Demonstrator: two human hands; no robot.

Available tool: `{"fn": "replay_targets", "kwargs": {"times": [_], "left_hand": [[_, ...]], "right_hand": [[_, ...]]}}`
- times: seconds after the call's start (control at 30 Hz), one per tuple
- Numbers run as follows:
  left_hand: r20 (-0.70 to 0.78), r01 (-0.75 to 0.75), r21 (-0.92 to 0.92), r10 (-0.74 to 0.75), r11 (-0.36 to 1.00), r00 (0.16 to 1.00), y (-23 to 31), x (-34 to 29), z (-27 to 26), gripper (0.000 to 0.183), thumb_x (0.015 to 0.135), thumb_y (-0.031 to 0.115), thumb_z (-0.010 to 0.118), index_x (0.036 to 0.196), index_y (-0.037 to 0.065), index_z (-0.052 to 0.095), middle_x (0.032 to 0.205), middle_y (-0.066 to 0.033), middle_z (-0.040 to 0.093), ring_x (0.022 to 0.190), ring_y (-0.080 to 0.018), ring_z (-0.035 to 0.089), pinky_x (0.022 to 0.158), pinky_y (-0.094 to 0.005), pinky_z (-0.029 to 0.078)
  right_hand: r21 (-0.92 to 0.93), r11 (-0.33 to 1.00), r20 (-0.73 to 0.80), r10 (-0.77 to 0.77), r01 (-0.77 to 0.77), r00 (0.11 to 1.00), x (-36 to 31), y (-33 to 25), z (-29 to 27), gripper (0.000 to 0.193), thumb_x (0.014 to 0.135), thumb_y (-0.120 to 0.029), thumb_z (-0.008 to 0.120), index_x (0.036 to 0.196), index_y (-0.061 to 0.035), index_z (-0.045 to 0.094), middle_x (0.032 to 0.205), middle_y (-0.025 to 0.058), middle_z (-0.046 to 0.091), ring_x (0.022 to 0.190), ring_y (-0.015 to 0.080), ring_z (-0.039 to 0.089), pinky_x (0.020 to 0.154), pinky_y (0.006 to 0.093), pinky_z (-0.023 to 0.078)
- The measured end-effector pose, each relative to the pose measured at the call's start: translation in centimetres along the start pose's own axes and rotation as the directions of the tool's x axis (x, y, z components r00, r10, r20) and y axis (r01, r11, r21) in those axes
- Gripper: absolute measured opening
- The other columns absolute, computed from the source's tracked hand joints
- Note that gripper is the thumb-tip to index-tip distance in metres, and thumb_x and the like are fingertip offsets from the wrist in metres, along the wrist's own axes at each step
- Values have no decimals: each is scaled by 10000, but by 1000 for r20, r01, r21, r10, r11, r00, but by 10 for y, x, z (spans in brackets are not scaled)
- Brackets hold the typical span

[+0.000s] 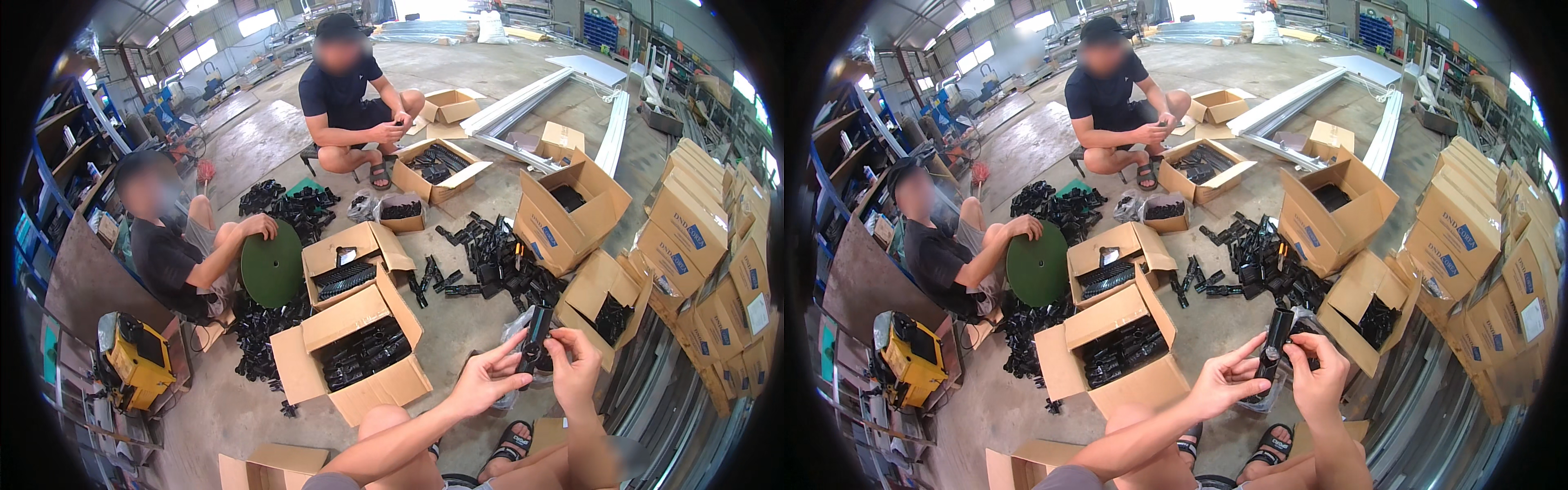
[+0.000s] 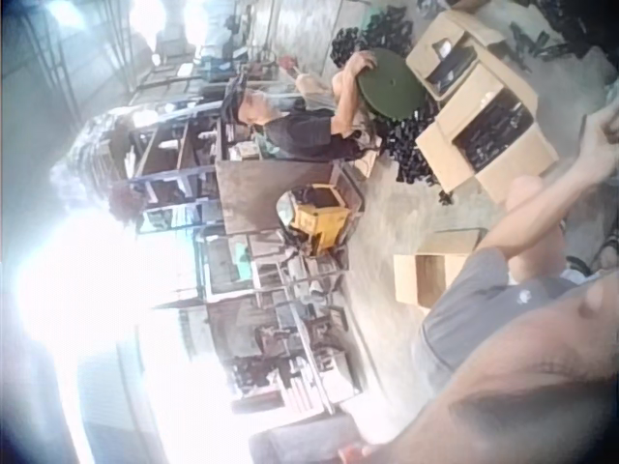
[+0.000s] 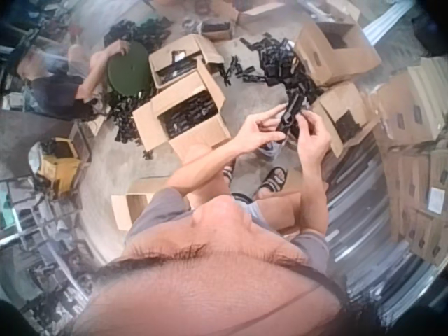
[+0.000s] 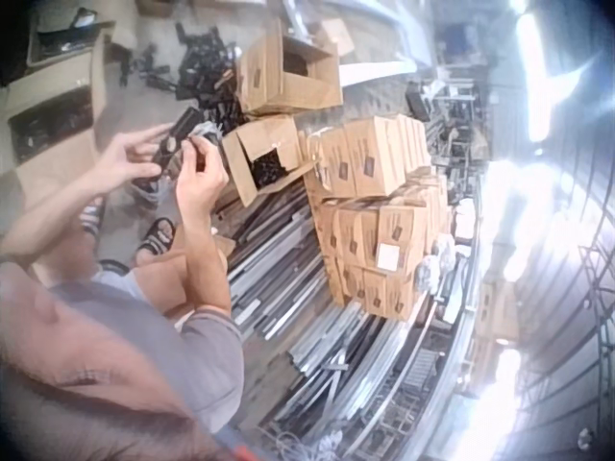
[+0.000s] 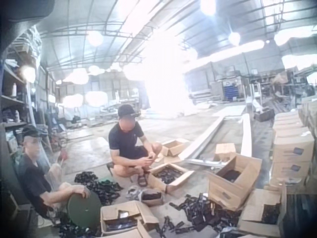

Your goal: The person sorts through several boxes of small black metal components by hand while sitting on the floor, picking up items one at a time and placing them into different boxes or bags.

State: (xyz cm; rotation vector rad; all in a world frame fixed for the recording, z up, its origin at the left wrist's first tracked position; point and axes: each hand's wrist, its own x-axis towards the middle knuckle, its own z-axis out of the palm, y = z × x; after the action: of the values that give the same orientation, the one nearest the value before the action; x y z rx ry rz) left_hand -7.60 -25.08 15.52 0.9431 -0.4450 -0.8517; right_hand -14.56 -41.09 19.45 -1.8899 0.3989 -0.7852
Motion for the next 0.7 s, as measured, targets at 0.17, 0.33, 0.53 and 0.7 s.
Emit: {"fn": "replay_targets", "kwargs": {"times": [0.17,0.33,0.53,0.7], "left_hand": [[2,8,54,-8,998,1000,-2,1,3,773,900,-70,682,1564,136,345,1331,-78,612,1104,-79,576,946,-263,509],[36,-17,93,14,996,999,-3,0,7,766,899,-70,682,1560,128,351,1347,-91,612,1128,-91,573,973,-277,502],[34,-35,133,31,991,999,2,-2,7,763,895,-67,689,1555,127,360,1347,-92,613,1159,-98,565,1006,-290,490],[49,-32,126,26,992,998,2,-1,8,764,892,-69,692,1554,127,365,1350,-94,611,1170,-102,564,1014,-294,485]], "right_hand": [[-78,995,30,-61,63,998,2,-2,-4,113,923,-73,672,903,29,627,757,126,669,681,197,647,643,316,498],[-201,971,97,-109,127,989,5,-3,-10,257,995,-165,587,818,19,564,686,145,574,601,260,563,575,363,433],[-127,988,134,-69,86,989,4,1,-10,306,1018,-193,562,797,18,544,681,132,557,590,236,539,560,352,412],[-41,998,119,-43,48,992,2,7,-11,329,1052,-229,519,824,6,548,677,41,551,643,111,520,589,279,407]]}}
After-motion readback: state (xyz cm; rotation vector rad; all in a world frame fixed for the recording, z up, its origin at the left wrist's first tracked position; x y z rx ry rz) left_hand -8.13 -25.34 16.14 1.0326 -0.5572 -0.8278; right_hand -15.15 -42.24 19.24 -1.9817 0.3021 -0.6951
